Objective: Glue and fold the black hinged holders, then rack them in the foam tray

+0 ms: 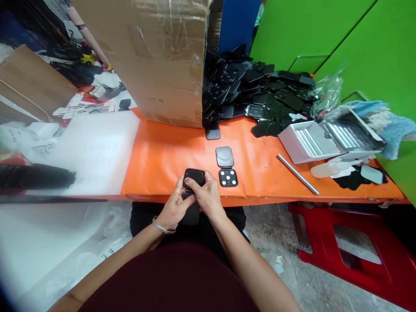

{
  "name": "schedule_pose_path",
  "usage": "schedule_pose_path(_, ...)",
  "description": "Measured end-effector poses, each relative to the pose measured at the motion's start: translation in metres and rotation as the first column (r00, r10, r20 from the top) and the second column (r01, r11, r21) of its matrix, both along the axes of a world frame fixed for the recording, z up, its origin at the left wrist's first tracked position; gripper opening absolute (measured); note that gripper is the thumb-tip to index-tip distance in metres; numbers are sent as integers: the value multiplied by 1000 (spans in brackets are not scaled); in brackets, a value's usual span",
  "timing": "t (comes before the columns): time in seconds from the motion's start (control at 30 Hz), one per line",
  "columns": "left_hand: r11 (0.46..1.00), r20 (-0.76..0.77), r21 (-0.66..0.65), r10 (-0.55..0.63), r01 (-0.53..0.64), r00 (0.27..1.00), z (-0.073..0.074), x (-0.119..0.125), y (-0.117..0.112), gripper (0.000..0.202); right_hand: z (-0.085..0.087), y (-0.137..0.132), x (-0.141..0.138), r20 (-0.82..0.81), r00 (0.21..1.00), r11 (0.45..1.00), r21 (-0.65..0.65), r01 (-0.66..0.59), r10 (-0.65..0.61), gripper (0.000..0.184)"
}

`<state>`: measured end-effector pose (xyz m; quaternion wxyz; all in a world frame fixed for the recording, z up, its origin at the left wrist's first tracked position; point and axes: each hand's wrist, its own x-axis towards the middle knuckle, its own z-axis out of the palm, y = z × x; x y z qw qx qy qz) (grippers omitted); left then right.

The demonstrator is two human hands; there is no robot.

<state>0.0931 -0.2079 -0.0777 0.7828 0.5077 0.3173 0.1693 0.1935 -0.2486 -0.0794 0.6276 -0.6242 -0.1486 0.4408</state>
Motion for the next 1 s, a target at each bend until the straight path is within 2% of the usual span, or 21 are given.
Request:
schedule_pose_path(0.17,998,-6,19,-56,56,998,6,-4,2,45,1,-3,-5,-76,996,996,-73,-41,36,38)
schedule_pose_path(0.23,992,-27,-35,-119,118,992,8,-9,13,51,-5,-3,-3,-32,999,997,-73,-40,38,39)
schedule_pose_path(0.3,965,-68,-111,-245,236,967,10,-16,34,56,-12,-1,1,90,993,995,-79,-65,72,40)
schedule_pose_path(0.37,928,-140,-91,-370,360,918,10,-23,62,51,-17,2,8,287,939,976,-156,-152,192,44)
schedule_pose_path(0.43,894,-285,99,-396,437,873,9,-29,89,36,-16,5,12,492,778,909,-341,-242,391,49)
schedule_pose_path(0.47,863,-376,221,-355,455,856,8,-32,100,31,-13,7,14,569,655,855,-451,-255,496,50)
schedule_pose_path(0.5,814,-464,363,-264,454,846,7,-33,108,26,-11,8,14,620,522,799,-552,-239,585,49)
schedule_pose_path(0.57,650,-551,625,-25,432,834,4,-35,114,22,-6,9,12,652,295,710,-684,-169,699,43)
schedule_pose_path(0.6,551,-548,720,77,423,833,1,-36,114,25,-6,10,12,662,225,696,-703,-144,715,38)
schedule_pose_path(0.63,466,-533,778,138,420,835,-1,-37,112,29,-7,10,11,689,186,713,-687,-140,701,31)
schedule_pose_path(0.67,413,-525,805,160,426,836,-4,-38,108,34,-10,10,11,736,173,756,-635,-159,655,24)
schedule_pose_path(0.7,387,-526,812,162,437,835,-8,-39,105,40,-14,11,11,794,178,812,-551,-195,581,17)
schedule_pose_path(0.77,386,-540,805,160,451,826,-15,-41,99,50,-24,15,13,886,212,893,-347,-285,412,16)
schedule_pose_path(0.83,406,-542,800,178,441,821,-22,-43,98,53,-32,22,15,923,226,910,-222,-350,312,26)
schedule_pose_path(0.9,441,-537,796,197,415,821,-27,-45,99,52,-37,31,15,931,199,895,-210,-394,306,32)
schedule_pose_path(1.0,504,-519,785,218,360,827,-33,-45,102,51,-38,46,16,929,123,857,-263,-442,349,32)
